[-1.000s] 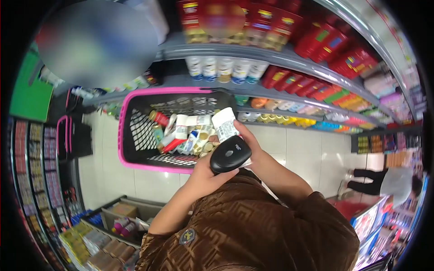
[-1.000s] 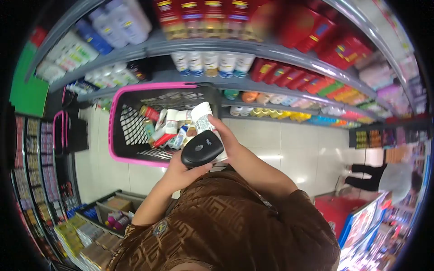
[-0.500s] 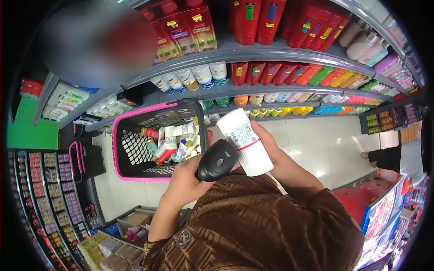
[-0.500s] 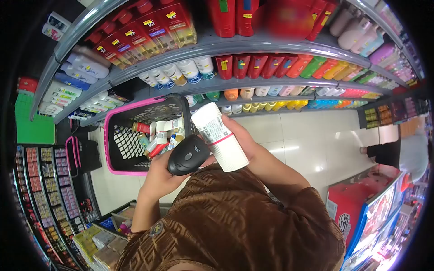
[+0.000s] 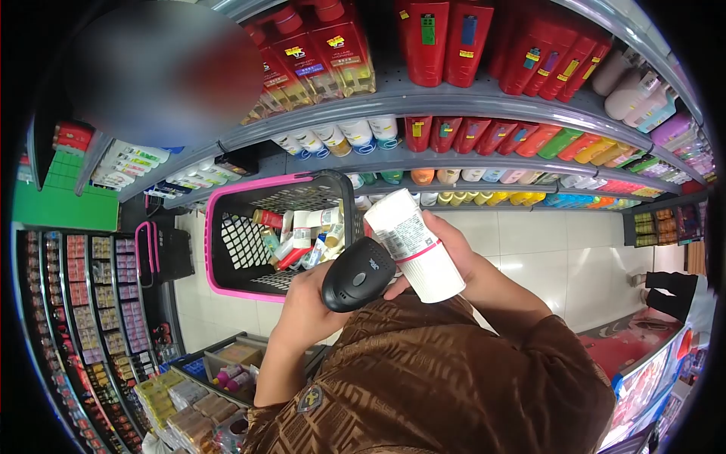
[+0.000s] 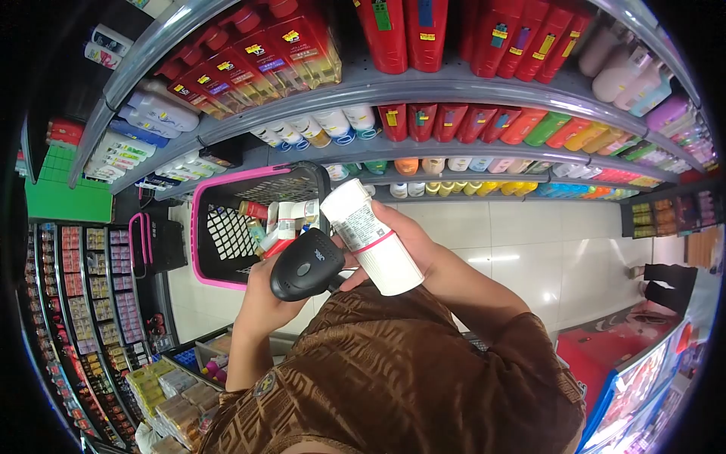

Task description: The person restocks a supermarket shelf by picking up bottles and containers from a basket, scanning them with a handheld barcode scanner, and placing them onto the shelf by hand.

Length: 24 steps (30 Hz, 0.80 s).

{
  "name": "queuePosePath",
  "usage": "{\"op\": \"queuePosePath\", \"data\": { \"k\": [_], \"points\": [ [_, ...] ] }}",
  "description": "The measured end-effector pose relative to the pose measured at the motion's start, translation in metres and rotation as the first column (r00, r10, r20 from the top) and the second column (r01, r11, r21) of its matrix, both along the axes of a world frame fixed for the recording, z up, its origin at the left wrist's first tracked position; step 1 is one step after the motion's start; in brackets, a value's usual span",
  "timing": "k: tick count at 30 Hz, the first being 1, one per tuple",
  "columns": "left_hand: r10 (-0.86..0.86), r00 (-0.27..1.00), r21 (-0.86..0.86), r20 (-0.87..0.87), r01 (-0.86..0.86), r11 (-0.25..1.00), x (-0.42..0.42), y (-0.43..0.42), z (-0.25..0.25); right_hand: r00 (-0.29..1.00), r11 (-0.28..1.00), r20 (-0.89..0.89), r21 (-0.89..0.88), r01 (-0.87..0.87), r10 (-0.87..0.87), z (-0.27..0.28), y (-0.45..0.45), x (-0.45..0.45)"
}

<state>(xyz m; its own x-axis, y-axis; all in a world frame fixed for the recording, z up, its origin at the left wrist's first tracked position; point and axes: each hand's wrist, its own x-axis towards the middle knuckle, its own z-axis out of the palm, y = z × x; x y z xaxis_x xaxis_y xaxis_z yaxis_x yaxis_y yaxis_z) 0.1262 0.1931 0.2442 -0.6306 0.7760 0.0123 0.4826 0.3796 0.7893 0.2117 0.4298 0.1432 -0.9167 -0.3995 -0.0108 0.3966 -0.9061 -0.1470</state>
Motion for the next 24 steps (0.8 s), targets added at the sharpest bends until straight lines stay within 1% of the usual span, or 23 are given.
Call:
{"op": "queuePosePath", "data": {
  "k": [2, 4, 8, 10, 11, 13, 14, 15, 16, 17, 18, 20, 21, 22, 23, 24],
  "points": [
    [0.003, 1.0, 0.005, 0.009, -0.003, 1.0, 0.0, 0.003, 0.001, 1.0, 1.0, -0.016, -0.001, 0.001, -0.001, 0.0, 0.003, -0.002],
    [0.043, 0.99, 0.059, 0.138, -0.051, 0.997, 0.002, 0.006, 0.001, 1.0, 0.999, 0.015, -0.029, -0.015, 0.015, 0.001, 0.005, -0.003],
    [0.051, 0.993, 0.064, 0.107, -0.058, 0.996, 0.0, 0.004, -0.002, 1.0, 0.999, -0.02, -0.036, -0.018, 0.017, 0.003, 0.006, -0.005],
    [0.024, 0.996, 0.031, 0.082, -0.027, 0.999, -0.005, 0.002, -0.005, 1.0, 1.0, -0.021, 0.014, 0.013, -0.013, 0.006, 0.004, -0.005],
    [0.0, 0.997, 0.044, 0.076, -0.003, 0.999, -0.004, 0.0, -0.009, 1.0, 1.0, -0.018, -0.01, 0.009, -0.01, -0.002, 0.002, -0.004],
    [0.089, 0.95, 0.15, 0.301, -0.139, 0.979, -0.002, -0.005, -0.024, 0.999, 0.999, -0.006, -0.007, 0.032, -0.032, -0.015, -0.001, -0.008],
    [0.105, 0.923, 0.121, 0.369, -0.16, 0.98, -0.008, -0.012, -0.036, 0.996, 0.995, 0.028, 0.066, 0.081, -0.083, -0.012, -0.003, -0.007],
    [0.082, 0.931, 0.208, 0.356, -0.165, 0.964, -0.01, -0.008, -0.038, 0.996, 0.996, 0.051, 0.049, 0.074, -0.076, -0.017, 0.001, -0.009],
    [0.12, 0.899, 0.188, 0.42, -0.216, 0.958, -0.015, -0.01, -0.05, 0.97, 0.947, -0.003, 0.213, 0.239, -0.244, -0.011, 0.005, -0.007],
    [0.176, 0.852, 0.136, 0.493, -0.275, 0.952, -0.016, -0.018, -0.061, 0.943, 0.9, -0.034, 0.288, 0.328, -0.332, 0.001, 0.014, -0.005],
    [0.198, 0.864, 0.116, 0.463, -0.281, 0.953, -0.017, -0.023, -0.068, 0.911, 0.847, -0.06, 0.347, 0.403, -0.409, 0.013, 0.021, -0.002],
    [0.216, 0.844, 0.115, 0.49, -0.309, 0.944, -0.016, -0.034, -0.083, 0.782, 0.657, -0.201, 0.442, 0.61, -0.591, 0.039, 0.046, 0.002],
    [0.218, 0.826, 0.128, 0.52, -0.328, 0.936, -0.013, -0.035, -0.081, 0.7, 0.542, -0.364, 0.449, 0.71, -0.615, 0.064, 0.064, 0.003],
    [0.219, 0.804, 0.14, 0.552, -0.348, 0.927, -0.009, -0.035, -0.079, 0.539, 0.311, -0.34, 0.538, 0.784, -0.771, 0.1, 0.075, 0.008],
    [0.205, 0.807, 0.158, 0.553, -0.343, 0.926, -0.006, -0.036, -0.078, 0.366, 0.068, -0.544, 0.49, 0.869, -0.755, 0.13, 0.094, 0.011],
    [0.21, 0.801, 0.166, 0.56, -0.356, 0.92, -0.004, -0.037, -0.077, 0.187, -0.196, -0.726, 0.408, 0.892, -0.662, 0.157, 0.116, 0.012]
  ]
}}
